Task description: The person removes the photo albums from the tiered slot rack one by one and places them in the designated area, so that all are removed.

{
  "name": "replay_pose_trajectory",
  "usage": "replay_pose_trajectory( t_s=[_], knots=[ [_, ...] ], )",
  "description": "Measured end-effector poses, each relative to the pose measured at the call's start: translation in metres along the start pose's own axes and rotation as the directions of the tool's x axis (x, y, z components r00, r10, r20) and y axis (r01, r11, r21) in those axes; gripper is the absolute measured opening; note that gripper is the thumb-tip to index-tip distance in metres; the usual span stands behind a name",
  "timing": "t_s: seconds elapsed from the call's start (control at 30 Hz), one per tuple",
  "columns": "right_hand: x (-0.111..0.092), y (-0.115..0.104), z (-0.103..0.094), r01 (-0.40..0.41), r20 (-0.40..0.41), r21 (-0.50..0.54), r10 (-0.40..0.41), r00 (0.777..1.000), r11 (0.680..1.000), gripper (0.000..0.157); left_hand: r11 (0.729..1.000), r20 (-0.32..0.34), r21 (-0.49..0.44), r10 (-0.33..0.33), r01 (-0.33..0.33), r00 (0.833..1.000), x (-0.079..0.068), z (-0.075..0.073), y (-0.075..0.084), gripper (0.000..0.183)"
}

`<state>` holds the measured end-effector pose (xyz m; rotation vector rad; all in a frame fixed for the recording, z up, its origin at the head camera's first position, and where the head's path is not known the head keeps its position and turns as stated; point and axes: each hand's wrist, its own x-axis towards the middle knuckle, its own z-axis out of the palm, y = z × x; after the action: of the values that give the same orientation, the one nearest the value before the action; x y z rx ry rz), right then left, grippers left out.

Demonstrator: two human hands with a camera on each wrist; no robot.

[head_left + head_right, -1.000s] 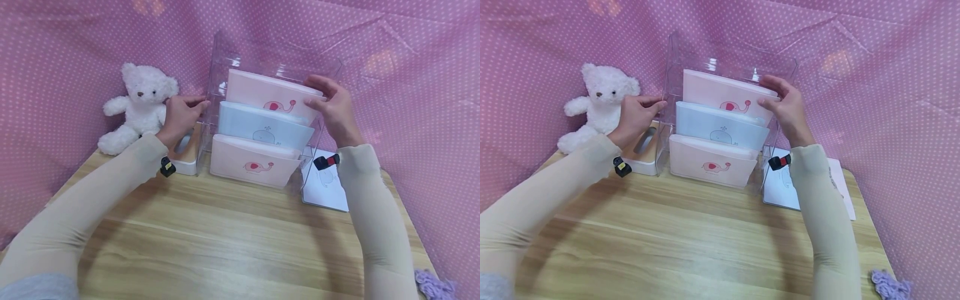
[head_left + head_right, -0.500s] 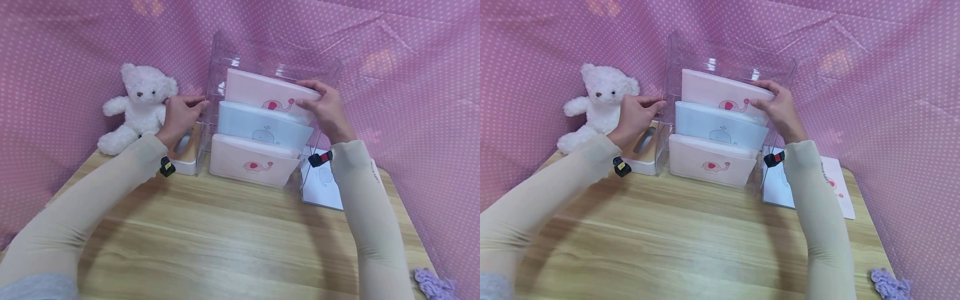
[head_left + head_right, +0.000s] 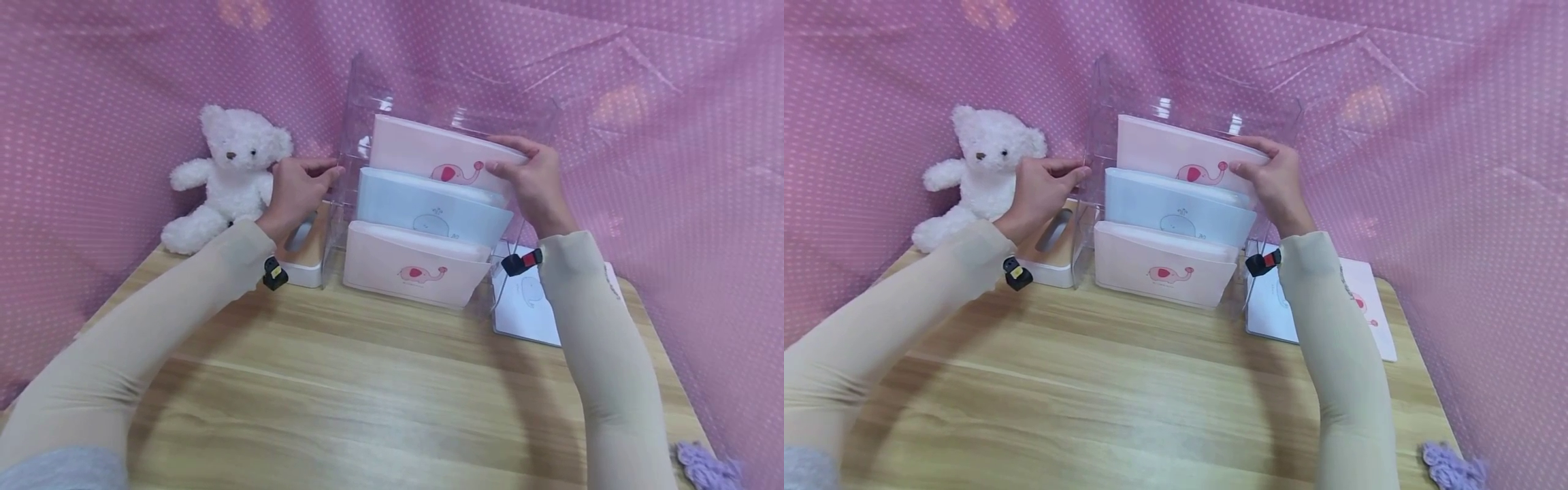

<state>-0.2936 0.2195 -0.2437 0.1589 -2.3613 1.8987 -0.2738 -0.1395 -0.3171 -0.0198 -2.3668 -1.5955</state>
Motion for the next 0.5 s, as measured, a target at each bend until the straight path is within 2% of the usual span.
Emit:
replay_pose_trajectory(
  t_s=[0.13, 0.4, 0.5],
  knots=[
    [0.001, 0.001, -0.001, -0.001, -0.04, 0.062, 0.003, 0.999, 0.998, 0.042, 1.0, -0.002, 0.0, 0.0, 0.0, 1.0, -0.001, 0.002, 0.0, 0.036],
    [0.001, -0.009, -0.004, 0.072, -0.101, 0.026, -0.069, 0.992, 0.997, 0.04, 1.0, -0.013, 0.005, 0.006, -0.006, 1.0, -0.001, 0.002, -0.001, 0.035],
    [-0.001, -0.014, -0.008, 0.107, -0.124, 0.09, -0.096, 0.988, 0.99, 0.039, 1.0, -0.015, 0.009, 0.007, -0.006, 1.0, -0.001, 0.002, -0.001, 0.035]
  ],
)
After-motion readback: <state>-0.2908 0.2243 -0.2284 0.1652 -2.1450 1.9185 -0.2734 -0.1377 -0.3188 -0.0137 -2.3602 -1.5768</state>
